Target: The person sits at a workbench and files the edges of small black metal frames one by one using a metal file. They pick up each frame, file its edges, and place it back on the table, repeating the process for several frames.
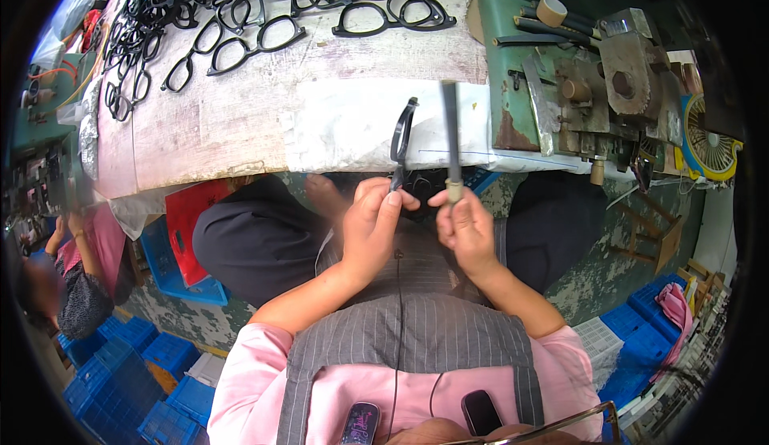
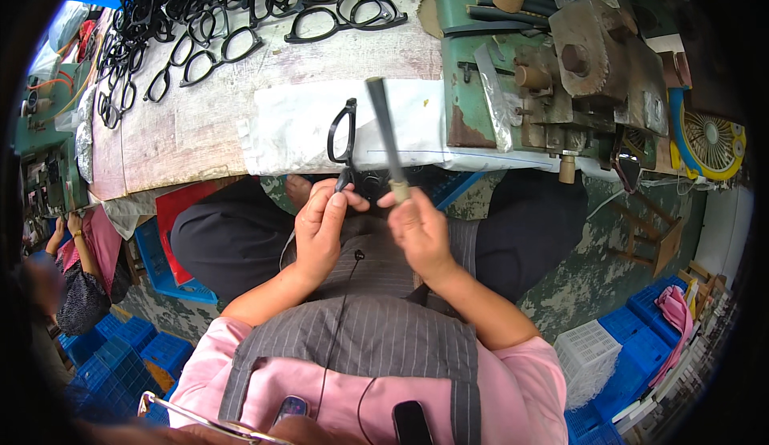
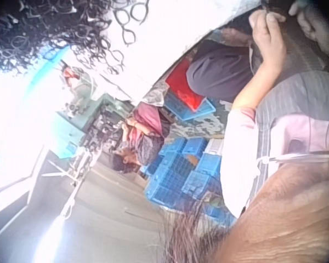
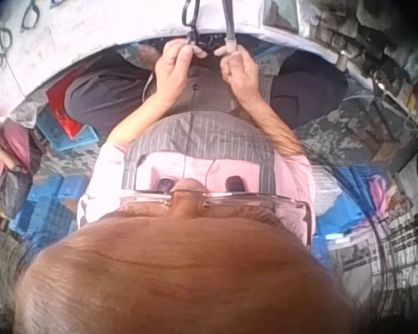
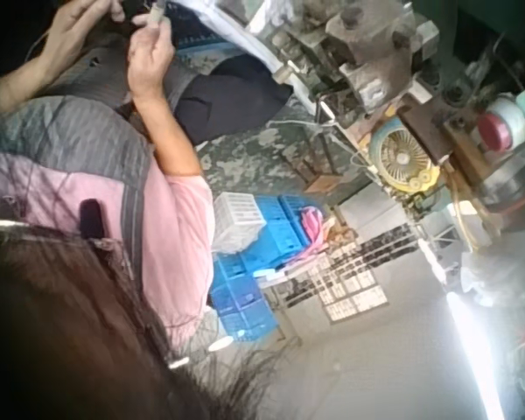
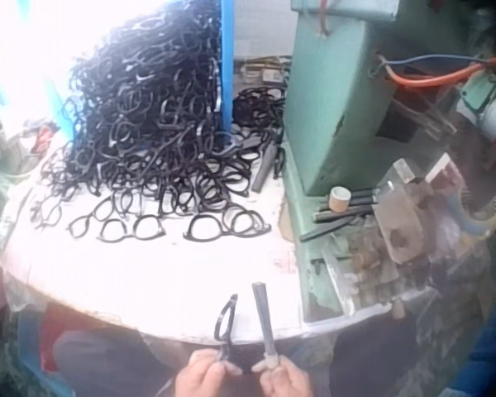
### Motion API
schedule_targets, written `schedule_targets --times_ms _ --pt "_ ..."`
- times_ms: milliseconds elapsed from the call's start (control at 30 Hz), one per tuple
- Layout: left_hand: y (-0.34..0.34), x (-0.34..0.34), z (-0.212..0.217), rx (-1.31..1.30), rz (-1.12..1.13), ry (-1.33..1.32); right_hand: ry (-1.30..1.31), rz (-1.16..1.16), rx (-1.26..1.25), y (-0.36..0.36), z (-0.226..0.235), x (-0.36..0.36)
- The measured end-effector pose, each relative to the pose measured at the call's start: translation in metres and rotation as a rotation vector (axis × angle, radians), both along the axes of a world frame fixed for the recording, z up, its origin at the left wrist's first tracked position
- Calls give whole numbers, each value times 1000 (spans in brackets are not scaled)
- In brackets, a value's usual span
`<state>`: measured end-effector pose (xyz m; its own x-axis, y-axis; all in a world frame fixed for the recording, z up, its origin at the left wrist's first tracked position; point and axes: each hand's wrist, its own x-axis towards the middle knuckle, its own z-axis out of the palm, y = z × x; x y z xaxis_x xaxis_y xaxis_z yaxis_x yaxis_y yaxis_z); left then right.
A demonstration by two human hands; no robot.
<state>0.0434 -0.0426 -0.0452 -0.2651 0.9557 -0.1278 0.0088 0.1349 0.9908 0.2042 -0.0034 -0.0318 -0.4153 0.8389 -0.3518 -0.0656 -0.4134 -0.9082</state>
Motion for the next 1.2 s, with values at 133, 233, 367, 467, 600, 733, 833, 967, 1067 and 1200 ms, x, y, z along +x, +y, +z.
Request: schedule_targets --times_ms 133,233,367,467,600,733,833,967,1067,1200 --pt "1 4 -9 28 -24 155 -330 59 556 22 12 17" --pt "4 5 -15 139 -21 318 -478 144 906 35 19 12" --pt "7 6 -16 220 -4 335 -674 293 999 37 18 -5" --pt "10 4 -13 269 -30 368 -837 376 929 32 19 -6" --pt "12 1 -11 307 -13 431 -933 413 896 19 31 9" --pt "14 2 -13 356 -5 534 -980 468 803 12 39 14" --pt "15 3 -14 356 7 556 -989 468 822 22 30 -2" --pt "17 2 -15 386 16 532 -908 424 906 36 27 -15" --pt "18 1 -16 407 29 553 -921 486 787 26 42 -1" --pt "18 1 -19 443 29 624 -950 529 722 18 46 5"
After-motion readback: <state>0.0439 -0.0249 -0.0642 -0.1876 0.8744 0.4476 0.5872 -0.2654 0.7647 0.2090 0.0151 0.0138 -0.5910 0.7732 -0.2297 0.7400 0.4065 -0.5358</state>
